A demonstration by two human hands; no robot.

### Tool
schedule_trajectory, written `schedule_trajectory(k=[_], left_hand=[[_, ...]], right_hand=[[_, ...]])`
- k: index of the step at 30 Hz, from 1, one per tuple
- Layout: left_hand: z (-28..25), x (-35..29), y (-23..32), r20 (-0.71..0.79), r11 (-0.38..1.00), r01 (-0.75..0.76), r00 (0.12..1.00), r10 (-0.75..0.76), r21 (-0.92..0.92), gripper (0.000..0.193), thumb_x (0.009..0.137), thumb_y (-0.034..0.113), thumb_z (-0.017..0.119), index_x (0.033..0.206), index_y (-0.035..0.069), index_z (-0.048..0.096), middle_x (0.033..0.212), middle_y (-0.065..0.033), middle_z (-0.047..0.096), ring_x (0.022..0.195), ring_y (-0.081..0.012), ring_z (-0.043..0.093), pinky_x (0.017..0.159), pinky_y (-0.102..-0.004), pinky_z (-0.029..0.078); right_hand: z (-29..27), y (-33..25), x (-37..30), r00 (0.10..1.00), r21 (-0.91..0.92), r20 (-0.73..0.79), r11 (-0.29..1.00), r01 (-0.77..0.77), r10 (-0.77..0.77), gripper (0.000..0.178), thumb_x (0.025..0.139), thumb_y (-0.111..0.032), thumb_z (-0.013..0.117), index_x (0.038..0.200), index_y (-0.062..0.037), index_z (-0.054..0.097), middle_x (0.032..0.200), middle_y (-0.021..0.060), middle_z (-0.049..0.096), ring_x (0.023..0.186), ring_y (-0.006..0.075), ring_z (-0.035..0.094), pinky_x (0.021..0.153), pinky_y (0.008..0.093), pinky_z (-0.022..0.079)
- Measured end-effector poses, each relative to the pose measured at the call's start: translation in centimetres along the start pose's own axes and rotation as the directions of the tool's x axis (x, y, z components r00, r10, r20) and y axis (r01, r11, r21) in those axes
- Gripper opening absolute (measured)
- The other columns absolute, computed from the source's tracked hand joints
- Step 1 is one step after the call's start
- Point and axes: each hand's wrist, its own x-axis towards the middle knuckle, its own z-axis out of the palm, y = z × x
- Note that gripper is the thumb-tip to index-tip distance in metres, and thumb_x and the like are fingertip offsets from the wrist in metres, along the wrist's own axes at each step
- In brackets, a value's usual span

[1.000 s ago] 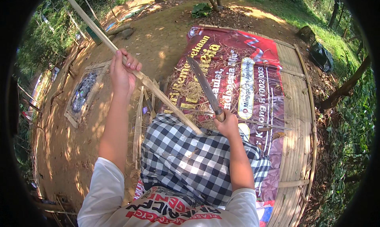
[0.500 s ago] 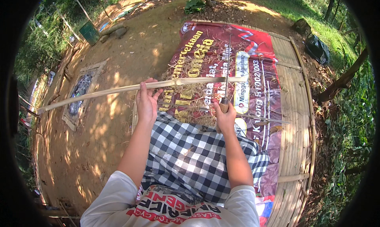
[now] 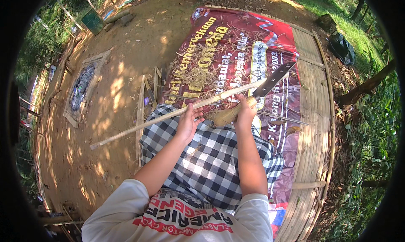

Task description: The person shaves a long piece of wood using a large blade, scraping the surface repeatedly to smooth or thin it.

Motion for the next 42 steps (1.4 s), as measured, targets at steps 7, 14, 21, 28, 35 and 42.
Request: schedule_trajectory(k=[7,14,21,28,35,42], left_hand=[[1.1,-0.5,-2.1,0.094,0.986,0.162,0.983,-0.158,-0.038,0.052,0.101,0.049,0.040,0.136,0.012,0.049,0.109,-0.0014,0.057,0.096,-0.0119,0.050,0.087,-0.0346,0.044],[0.0,-2.5,-1.9,0.267,0.853,0.308,0.856,-0.442,0.421,0.053,0.101,0.049,0.040,0.139,0.012,0.045,0.110,-0.0027,0.058,0.097,-0.0123,0.051,0.085,-0.0330,0.045],[-3.9,-10.7,5.8,0.335,0.406,-0.265,0.936,-0.110,0.875,0.024,0.083,0.018,0.072,0.098,0.003,0.061,0.088,-0.0070,0.062,0.078,-0.0160,0.058,0.071,-0.0285,0.047],[-14.6,-14.9,9.3,0.057,-0.218,-0.084,0.990,-0.126,0.972,0.035,0.074,0.036,0.077,0.083,0.005,0.062,0.078,-0.0087,0.060,0.075,-0.0295,0.061,0.066,-0.0394,0.048],[-17.7,-15.3,8.2,0.168,0.102,-0.144,0.942,-0.289,0.984,0.025,0.087,0.025,0.068,0.085,0.001,0.062,0.061,-0.0043,0.055,0.056,-0.0195,0.056,0.054,-0.0345,0.043],[-17.0,-14.5,8.8,0.072,0.531,0.154,0.922,-0.380,0.834,0.024,0.099,0.019,0.053,0.081,0.003,0.057,0.060,0.0057,0.042,0.054,-0.0043,0.038,0.049,-0.0240,0.033]], right_hand=[[-1.3,0.6,1.8,0.996,0.060,-0.076,0.997,0.040,-0.036,0.019,0.082,-0.001,0.067,0.093,-0.0026,0.052,0.079,0.0079,0.059,0.056,0.0159,0.056,0.052,0.0312,0.050],[-0.9,0.6,1.6,0.987,-0.084,-0.076,0.987,0.137,-0.144,0.012,0.080,0.001,0.065,0.084,-0.0014,0.055,0.070,0.0063,0.059,0.056,0.0150,0.056,0.054,0.0281,0.046],[-1.1,0.2,1.6,0.982,-0.145,-0.077,0.976,0.160,-0.172,0.010,0.079,0.002,0.065,0.081,-0.0005,0.056,0.067,0.0063,0.060,0.056,0.0150,0.057,0.055,0.0282,0.045],[-1.3,0.3,2.2,0.971,-0.217,-0.148,0.964,0.154,-0.188,0.009,0.079,0.002,0.065,0.079,-0.0004,0.056,0.064,0.0077,0.058,0.053,0.0161,0.056,0.051,0.0283,0.044],[-2.2,-0.1,2.8,0.991,-0.135,-0.077,0.986,0.097,-0.108,0.014,0.079,0.002,0.062,0.091,0.0051,0.056,0.070,0.0095,0.059,0.054,0.0176,0.057,0.053,0.0304,0.049],[-1.2,-0.6,2.0,0.987,-0.323,-0.103,0.943,0.082,-0.121,0.033,0.073,0.006,0.058,0.106,0.0105,0.056,0.074,0.0112,0.060,0.054,0.0175,0.057,0.052,0.0294,0.047]])
